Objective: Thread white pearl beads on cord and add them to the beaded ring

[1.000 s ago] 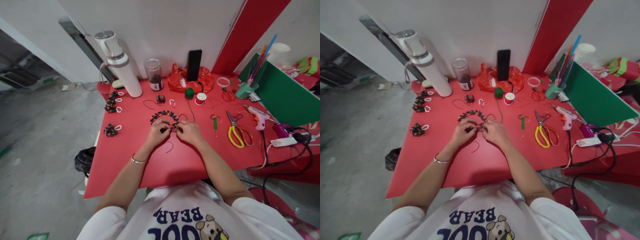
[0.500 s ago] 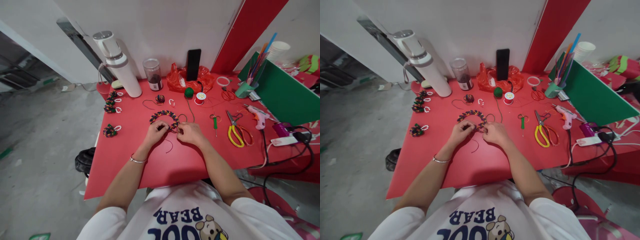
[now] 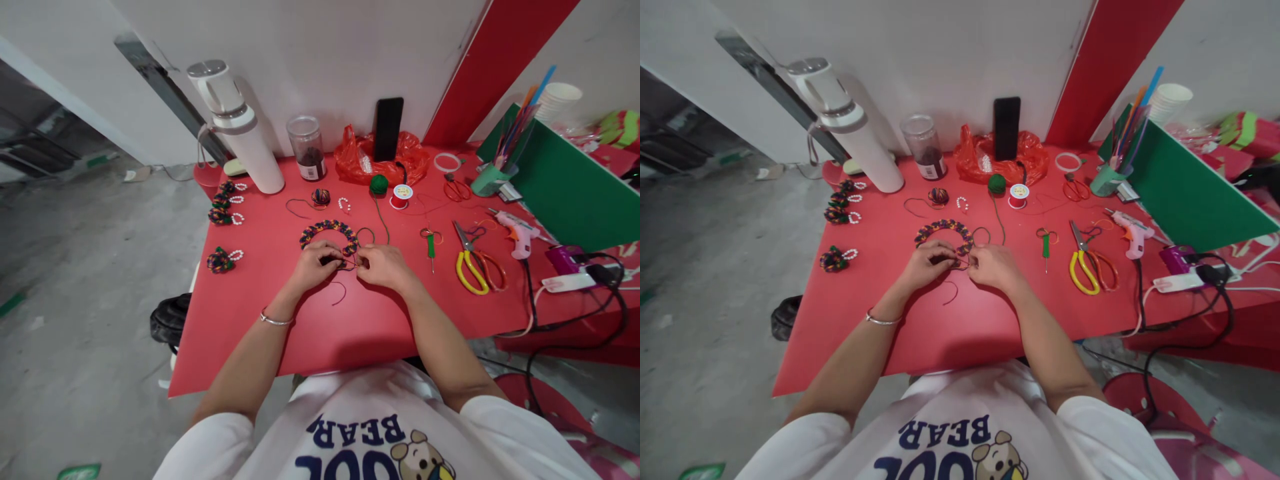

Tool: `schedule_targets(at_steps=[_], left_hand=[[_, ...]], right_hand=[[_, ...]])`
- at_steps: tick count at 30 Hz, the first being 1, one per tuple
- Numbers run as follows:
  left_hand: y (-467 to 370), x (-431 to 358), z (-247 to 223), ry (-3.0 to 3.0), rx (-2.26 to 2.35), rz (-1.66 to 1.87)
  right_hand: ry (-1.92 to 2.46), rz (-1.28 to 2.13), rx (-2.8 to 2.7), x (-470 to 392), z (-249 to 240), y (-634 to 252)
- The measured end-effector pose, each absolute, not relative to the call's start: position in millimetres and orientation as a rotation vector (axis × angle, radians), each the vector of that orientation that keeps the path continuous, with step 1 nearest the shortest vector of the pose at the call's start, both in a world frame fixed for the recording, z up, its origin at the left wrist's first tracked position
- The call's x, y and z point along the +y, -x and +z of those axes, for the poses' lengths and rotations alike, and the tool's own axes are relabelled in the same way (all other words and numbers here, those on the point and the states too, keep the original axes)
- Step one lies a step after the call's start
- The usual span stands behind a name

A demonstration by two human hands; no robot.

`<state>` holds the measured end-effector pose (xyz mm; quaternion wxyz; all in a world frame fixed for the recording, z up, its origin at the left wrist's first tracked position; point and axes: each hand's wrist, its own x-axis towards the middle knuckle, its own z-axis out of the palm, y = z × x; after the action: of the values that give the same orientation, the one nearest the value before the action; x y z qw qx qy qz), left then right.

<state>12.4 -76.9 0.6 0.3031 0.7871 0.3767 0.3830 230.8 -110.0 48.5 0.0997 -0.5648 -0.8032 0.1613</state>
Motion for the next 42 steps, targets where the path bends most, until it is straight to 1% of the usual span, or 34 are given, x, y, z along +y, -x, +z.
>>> schedule_targets(at_steps=[9, 15, 27, 33, 38, 42], left_hand=[[-11, -77, 1, -2.242, 1.010, 0.925], [-10, -79, 3, -2.410, 0.972, 0.813], [-7, -77, 6, -2.278, 0.976, 0.805], [-9, -77, 8, -2.231, 0.940, 0.856], [-10, -79, 7, -2.274, 0.943, 0.866], [-13, -86, 7, -2.437, 0.955, 0.814]], right_hand=[[1.526, 0.575, -2.349, -113, 48, -229], [1.543, 0.544, -2.419, -112, 45, -227], [1.506, 0.493, -2.539, -110, 54, -236], [1.528, 0.637, -2.539, -108, 54, -246], [1.540, 0.451, -2.267, -108, 47, -240], [1.524, 0.427, -2.315, -106, 40, -234]])
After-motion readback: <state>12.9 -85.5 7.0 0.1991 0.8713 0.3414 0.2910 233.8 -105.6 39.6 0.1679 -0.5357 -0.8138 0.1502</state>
